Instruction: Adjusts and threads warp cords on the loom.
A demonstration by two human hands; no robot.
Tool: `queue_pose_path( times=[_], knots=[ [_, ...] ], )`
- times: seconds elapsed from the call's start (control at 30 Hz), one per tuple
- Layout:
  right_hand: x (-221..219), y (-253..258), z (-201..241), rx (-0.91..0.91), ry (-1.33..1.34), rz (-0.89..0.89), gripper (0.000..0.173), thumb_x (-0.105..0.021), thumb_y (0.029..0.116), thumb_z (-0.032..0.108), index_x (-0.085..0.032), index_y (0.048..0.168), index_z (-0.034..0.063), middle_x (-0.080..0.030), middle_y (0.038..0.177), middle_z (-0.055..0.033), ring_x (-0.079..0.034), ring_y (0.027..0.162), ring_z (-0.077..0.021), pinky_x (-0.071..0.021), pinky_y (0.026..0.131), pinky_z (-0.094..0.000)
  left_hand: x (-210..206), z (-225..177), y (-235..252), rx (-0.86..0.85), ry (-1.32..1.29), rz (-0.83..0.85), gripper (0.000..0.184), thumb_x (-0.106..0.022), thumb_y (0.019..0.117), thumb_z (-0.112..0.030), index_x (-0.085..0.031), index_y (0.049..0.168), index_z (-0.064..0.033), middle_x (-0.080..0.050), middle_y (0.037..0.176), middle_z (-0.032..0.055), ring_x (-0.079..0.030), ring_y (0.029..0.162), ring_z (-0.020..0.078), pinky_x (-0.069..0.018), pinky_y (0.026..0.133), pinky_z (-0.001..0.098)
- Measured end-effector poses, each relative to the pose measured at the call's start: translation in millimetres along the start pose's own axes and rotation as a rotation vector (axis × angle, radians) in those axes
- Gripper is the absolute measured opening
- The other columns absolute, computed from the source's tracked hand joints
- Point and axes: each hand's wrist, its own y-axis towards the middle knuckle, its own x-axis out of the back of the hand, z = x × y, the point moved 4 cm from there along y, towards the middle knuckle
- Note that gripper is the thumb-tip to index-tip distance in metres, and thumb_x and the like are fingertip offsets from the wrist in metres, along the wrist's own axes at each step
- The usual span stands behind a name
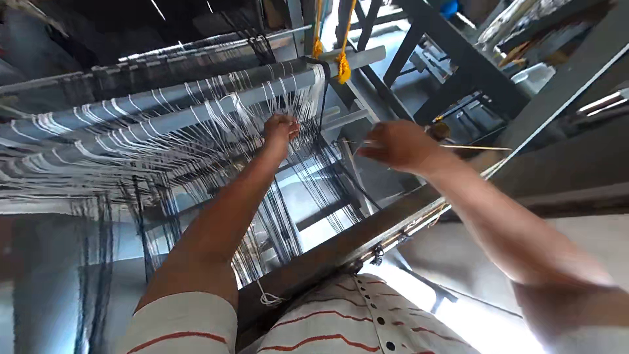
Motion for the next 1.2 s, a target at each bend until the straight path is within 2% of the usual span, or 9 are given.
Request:
queue_pose_path(
  times=[0.2,0.27,0.33,0.4,0.47,0.53,0.83,0.93,1.2],
  knots=[
    [-84.0,140.5,14.3,0.038,0.16,0.205,0.048,-0.071,0.0977,0.029,-0.064,0.132,-0.0046,-0.063,0.129,-0.0284,-0.058,0.125,-0.045,-0.0419,0.106,-0.0658,1.1,0.6,4.6,0.026,-0.095,0.011,0.028,-0.041,0.1074,-0.005,-0.051,0.13,0.0069,-0.061,0.125,0.019,-0.068,0.098,0.0199,-0.0568,0.088,0.0346],
    [-96.7,153.0,12.5,0.03,0.329,0.178,0.037,-0.068,0.099,0.018,-0.066,0.125,-0.0077,-0.067,0.124,-0.0267,-0.063,0.119,-0.0398,-0.0442,0.107,-0.0592,1.5,1.4,6.6,0.022,-0.101,0.013,0.028,-0.042,0.1061,-0.003,-0.052,0.13,0.0082,-0.06,0.123,0.0198,-0.067,0.097,0.0201,-0.0567,0.088,0.0348],
    [-97.7,149.4,10.3,-0.026,0.499,0.173,0.02,-0.065,0.0997,0.01,-0.07,0.108,-0.0072,-0.073,0.105,-0.0182,-0.069,0.098,-0.025,-0.0516,0.095,-0.0478,3.2,0.5,7.7,0.043,-0.131,0.013,0.027,-0.043,0.1062,-0.003,-0.051,0.13,0.0083,-0.061,0.122,0.0192,-0.068,0.094,0.0188,-0.0572,0.086,0.0334],
    [-82.8,128.7,9.4,-0.048,0.589,0.25,0.018,-0.06,0.1018,0.01,-0.07,0.102,-0.0043,-0.072,0.09,-0.0084,-0.062,0.076,-0.0085,-0.0522,0.075,-0.0313,5.1,0.0,8.3,0.06,-0.153,0.021,0.027,-0.042,0.1065,-0.003,-0.051,0.13,0.0083,-0.061,0.118,0.0182,-0.068,0.09,0.0171,-0.0575,0.084,0.0319],
    [-58.8,101.7,7.4,-0.027,0.656,0.346,0.016,-0.058,0.102,0.01,-0.07,0.096,0.0007,-0.07,0.078,0.0001,-0.045,0.053,0.0027,-0.0362,0.05,-0.0184,5.5,0.5,11.2,0.061,-0.167,0.018,0.026,-0.042,0.1074,-0.005,-0.051,0.127,0.0082,-0.063,0.109,0.0154,-0.067,0.085,0.0153,-0.0577,0.081,0.0307],
    [-37.6,77.1,1.0,0.035,0.782,0.418,0.016,-0.055,0.0994,0.006,-0.069,0.09,0.0041,-0.071,0.075,0.0033,-0.04,0.047,0.0064,-0.0305,0.044,-0.0143,4.4,2.7,13.0,0.059,-0.165,0.018,0.026,-0.042,0.1084,-0.007,-0.051,0.128,0.0077,-0.063,0.105,0.0142,-0.067,0.083,0.0144,-0.0578,0.079,0.0298],
    [37.9,-20.0,-5.4,0.123,0.865,0.372,0.015,-0.058,0.0978,0.008,-0.07,0.089,0.0089,-0.068,0.067,0.0046,-0.048,0.048,0.0068,-0.0345,0.043,-0.0106,-3.6,5.0,6.7,0.068,-0.151,0.032,0.028,-0.044,0.1068,-0.007,-0.049,0.131,0.0068,-0.061,0.111,0.0146,-0.067,0.087,0.0145,-0.0575,0.081,0.0296],
    [54.2,-56.4,-7.2,0.156,0.772,0.235,0.011,-0.063,0.0942,0.008,-0.072,0.089,0.009,-0.07,0.072,0.005,-0.063,0.062,-0.0004,-0.0534,0.057,-0.0166,-4.2,3.1,5.3,0.05,-0.134,0.028,0.032,-0.04,0.109,-0.011,-0.047,0.134,0.0076,-0.061,0.112,0.0151,-0.067,0.088,0.0138,-0.0576,0.082,0.0294],
    [78.9,-175.3,-25.3,0.341,0.654,-0.251,0.014,-0.065,0.1005,0.026,-0.076,0.109,0.0243,-0.073,0.092,0.0165,-0.066,0.074,0.0063,-0.0556,0.065,-0.0107,-3.0,4.1,7.5,0.055,-0.17,0.022,0.033,-0.038,0.1108,-0.013,-0.044,0.136,0.008,-0.061,0.112,0.0169,-0.069,0.088,0.0154,-0.0589,0.082,0.0298]
  ],
)
